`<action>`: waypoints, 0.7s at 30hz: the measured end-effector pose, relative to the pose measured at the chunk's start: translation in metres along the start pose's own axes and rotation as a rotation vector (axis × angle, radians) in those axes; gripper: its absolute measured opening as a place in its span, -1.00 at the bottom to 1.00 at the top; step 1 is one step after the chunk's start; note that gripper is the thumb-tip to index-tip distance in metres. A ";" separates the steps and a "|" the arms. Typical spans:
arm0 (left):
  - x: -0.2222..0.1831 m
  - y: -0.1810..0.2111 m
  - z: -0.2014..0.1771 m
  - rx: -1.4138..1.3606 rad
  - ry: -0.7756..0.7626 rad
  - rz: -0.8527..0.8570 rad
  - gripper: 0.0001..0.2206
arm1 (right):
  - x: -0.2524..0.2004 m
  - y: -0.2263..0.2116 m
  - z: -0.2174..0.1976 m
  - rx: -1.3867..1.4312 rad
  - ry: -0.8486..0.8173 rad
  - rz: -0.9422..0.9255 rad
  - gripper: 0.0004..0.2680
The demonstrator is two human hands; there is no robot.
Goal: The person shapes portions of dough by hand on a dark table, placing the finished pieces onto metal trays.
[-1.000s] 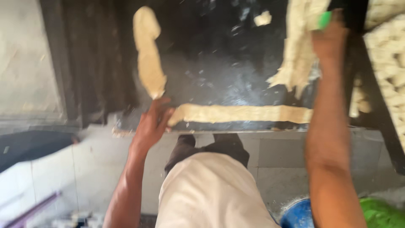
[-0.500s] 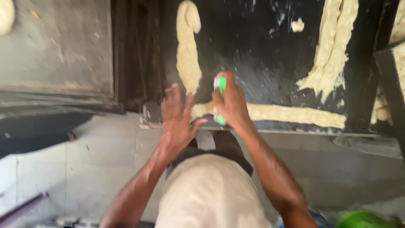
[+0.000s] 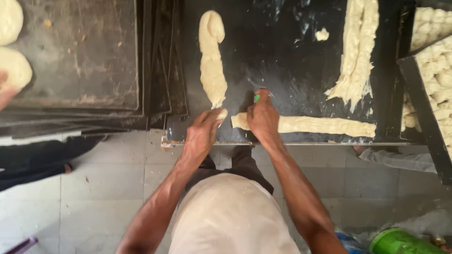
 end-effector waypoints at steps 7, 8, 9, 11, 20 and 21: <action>0.006 0.027 -0.008 -0.509 -0.216 -0.190 -0.49 | -0.003 0.049 -0.032 0.018 -0.020 0.191 -0.68; 0.010 0.029 -0.003 -0.597 -0.211 -0.235 -0.48 | 0.001 0.054 -0.037 -0.004 0.013 0.120 -0.68; 0.003 0.036 0.003 -0.684 -0.199 -0.304 -0.47 | -0.003 0.063 -0.042 -0.007 0.022 0.183 -0.68; -0.001 0.043 0.013 -0.598 -0.224 -0.369 -0.59 | -0.007 0.085 -0.055 -0.013 0.054 0.307 -0.70; 0.023 0.072 0.059 -0.619 -0.335 -0.435 -0.55 | 0.008 0.167 -0.090 -0.064 0.091 0.171 -0.69; 0.027 0.077 0.063 -0.688 -0.334 -0.379 -0.49 | 0.010 0.174 -0.094 -0.045 0.085 0.195 -0.69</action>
Point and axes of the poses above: each hand's wrist, its own x-axis towards the middle knuckle, its own z-axis out of the palm, y = z × x, the point moved 3 cm from there along x, towards the middle knuckle, and after that the axes turned 8 degrees about z, right-handed, at the moved point
